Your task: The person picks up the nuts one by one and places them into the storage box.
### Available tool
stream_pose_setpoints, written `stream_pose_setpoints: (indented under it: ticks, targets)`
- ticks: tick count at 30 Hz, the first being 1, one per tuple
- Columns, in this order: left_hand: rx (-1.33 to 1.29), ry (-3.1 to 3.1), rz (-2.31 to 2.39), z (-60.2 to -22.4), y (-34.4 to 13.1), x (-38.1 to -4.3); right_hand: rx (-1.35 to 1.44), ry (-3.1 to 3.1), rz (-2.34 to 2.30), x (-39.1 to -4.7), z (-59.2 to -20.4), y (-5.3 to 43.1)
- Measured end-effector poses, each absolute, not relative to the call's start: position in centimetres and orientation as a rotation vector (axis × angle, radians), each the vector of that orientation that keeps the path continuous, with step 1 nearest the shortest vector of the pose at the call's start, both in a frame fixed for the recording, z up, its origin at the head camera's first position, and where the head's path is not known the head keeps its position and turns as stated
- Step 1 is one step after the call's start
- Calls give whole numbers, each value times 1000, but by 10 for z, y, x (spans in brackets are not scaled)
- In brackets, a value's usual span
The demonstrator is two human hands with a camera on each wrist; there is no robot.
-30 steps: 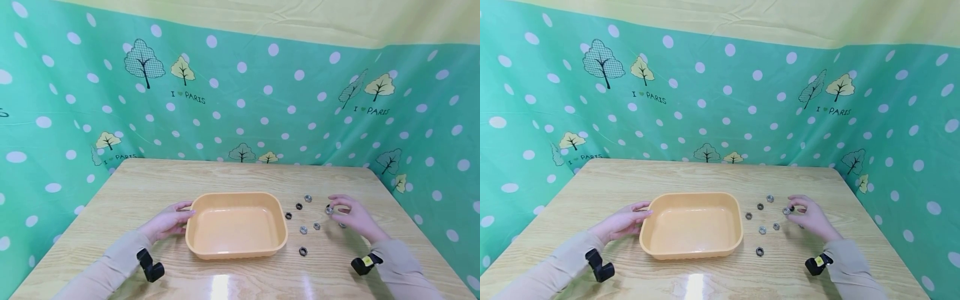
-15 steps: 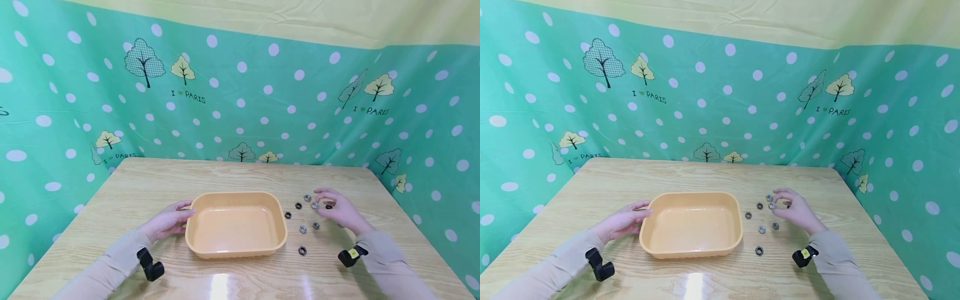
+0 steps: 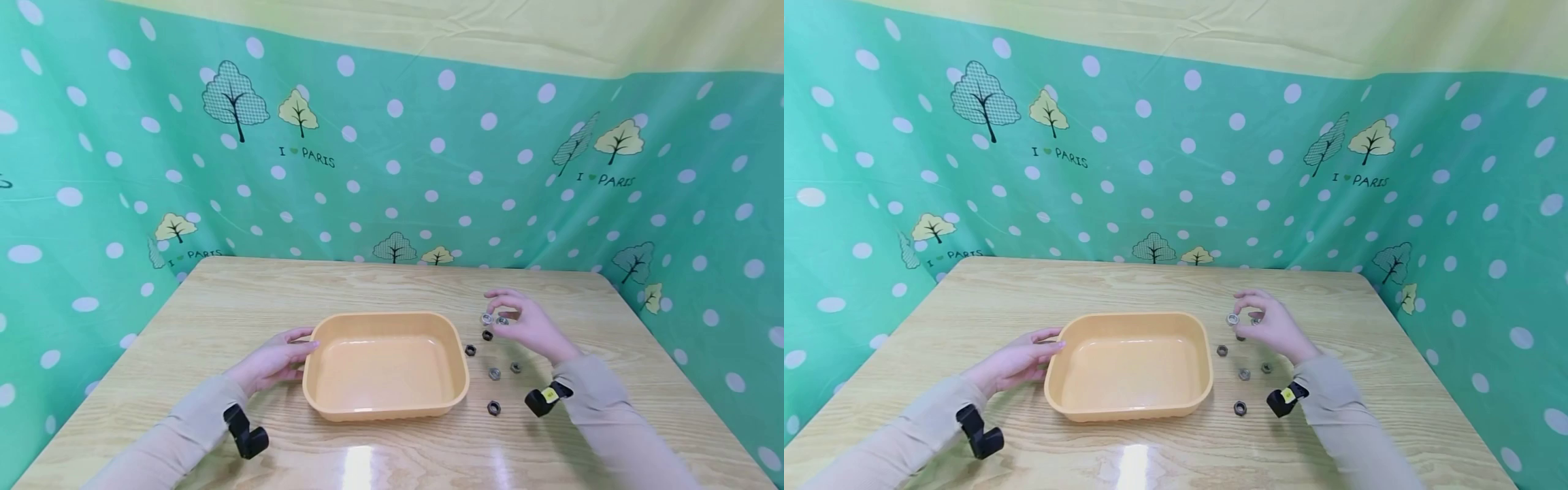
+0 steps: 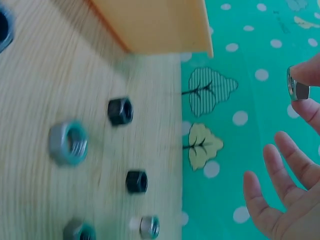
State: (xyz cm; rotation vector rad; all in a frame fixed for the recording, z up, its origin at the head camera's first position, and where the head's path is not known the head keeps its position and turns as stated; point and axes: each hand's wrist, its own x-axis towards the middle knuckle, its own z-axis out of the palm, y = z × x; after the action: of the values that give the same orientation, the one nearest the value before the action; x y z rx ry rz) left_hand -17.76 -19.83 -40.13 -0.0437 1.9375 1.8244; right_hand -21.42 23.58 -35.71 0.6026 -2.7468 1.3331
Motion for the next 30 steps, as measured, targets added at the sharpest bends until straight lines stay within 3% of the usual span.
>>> stream_pose_setpoints:
  ticks: [30]
  targets:
    - [-53,1938,1811,-403,-197,-178,924,-2610,1564,-244,-331,124]
